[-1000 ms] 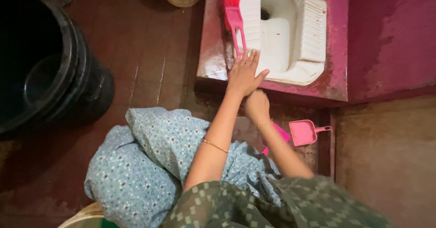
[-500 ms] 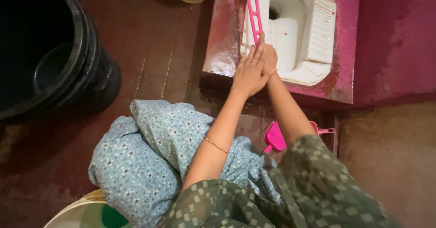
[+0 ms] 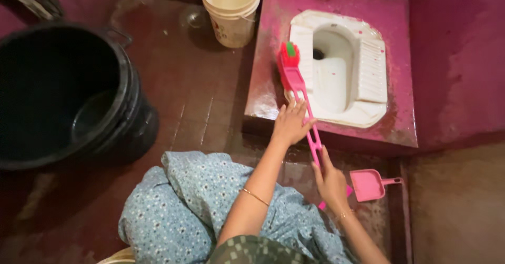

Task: The person scrubs a squat toilet with a pink long-handled brush. They scrub the rim, sides, and interior of the toilet bowl repeatedly.

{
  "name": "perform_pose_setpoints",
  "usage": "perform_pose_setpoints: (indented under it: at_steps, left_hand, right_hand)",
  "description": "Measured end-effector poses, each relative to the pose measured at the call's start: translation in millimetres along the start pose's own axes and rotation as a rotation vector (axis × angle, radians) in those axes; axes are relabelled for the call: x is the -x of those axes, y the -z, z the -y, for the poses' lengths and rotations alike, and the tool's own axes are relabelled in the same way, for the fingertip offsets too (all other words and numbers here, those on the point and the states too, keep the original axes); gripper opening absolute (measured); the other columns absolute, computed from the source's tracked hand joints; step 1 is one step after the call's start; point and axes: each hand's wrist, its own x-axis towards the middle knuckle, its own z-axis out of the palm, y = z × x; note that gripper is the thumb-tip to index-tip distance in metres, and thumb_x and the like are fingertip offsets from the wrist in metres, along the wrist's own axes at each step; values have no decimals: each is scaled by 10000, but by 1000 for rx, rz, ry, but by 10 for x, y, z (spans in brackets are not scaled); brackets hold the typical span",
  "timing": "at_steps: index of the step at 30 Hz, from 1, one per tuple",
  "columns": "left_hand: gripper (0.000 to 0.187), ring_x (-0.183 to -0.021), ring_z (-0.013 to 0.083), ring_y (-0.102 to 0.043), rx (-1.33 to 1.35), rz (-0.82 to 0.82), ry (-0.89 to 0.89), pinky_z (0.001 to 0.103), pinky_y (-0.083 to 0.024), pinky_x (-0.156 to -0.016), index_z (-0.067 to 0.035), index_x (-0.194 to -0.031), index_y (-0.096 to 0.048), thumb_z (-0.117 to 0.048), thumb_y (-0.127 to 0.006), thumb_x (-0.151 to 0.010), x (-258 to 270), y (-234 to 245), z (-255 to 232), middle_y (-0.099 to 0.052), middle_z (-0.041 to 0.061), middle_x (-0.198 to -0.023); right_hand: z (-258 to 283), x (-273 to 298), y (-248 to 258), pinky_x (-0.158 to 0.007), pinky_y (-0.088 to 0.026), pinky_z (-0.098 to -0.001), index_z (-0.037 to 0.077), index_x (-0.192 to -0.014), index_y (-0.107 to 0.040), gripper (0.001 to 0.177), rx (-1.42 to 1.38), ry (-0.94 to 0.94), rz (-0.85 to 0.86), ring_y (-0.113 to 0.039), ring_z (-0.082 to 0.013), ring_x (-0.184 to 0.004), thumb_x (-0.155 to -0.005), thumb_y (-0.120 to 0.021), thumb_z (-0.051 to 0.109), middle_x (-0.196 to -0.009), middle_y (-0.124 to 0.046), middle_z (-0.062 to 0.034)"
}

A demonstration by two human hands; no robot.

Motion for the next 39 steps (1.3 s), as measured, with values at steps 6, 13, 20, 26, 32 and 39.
perform_pose_setpoints:
  at_steps: [6,13,20,26,32,39]
  left_hand:
    - [781,-1544,311,-277,17,49,-34,524,-223,-1227,-37,-1548,-399,-584,-439,-992,84,-35,-111,-386,134,-1631]
    - [721,-1562,314,-269,6,60,-42,537,-219,-1226,-40,-1582,-357,-517,-396,-1042,70,-56,-71,-350,139,-1660]
    - [762,-1556,315,-283,28,46,30,506,-271,-1237,-81,-1595,-358,-587,-401,-1027,104,71,-2,-368,111,-1655]
    - [757,-1548,324,-288,-18,76,-25,516,-277,-1222,-70,-1572,-371,-587,-418,-1022,166,117,-89,-374,110,-1650]
    - [759,-1547,331,-287,-24,126,-44,521,-276,-1223,-70,-1569,-378,-586,-429,-1015,168,136,-114,-386,104,-1641]
    - [766,-1533,338,-289,12,124,-18,543,-270,-1209,-92,-1596,-359,-582,-406,-1010,223,163,-100,-383,103,-1628]
  right_hand:
    - [-11,-107,-80,-583,-511,-549,156,-1578,-375,651,182,-21,11,-677,-456,-639,-991,-553,376,-733,-695,-262]
    - [-111,-1770,-572,-722,-514,-587,-36,-1514,-382,639,76,55,-59,-669,-517,-818,-975,-536,272,-862,-685,-334]
    - [-131,-1817,-303,-676,-528,-562,-31,-1480,-456,588,140,136,-76,-672,-505,-757,-988,-624,244,-792,-680,-298]
    - [133,-310,28,-622,-521,-587,74,-1577,-377,665,180,29,85,-665,-506,-678,-982,-590,277,-735,-667,-307]
    - [120,-453,-259,-625,-525,-577,46,-1564,-393,607,191,45,16,-668,-480,-666,-1031,-547,295,-746,-680,-280]
    - [42,-2049,-609,-703,-544,-545,-5,-1532,-384,652,133,5,-48,-689,-476,-807,-974,-586,266,-839,-696,-296]
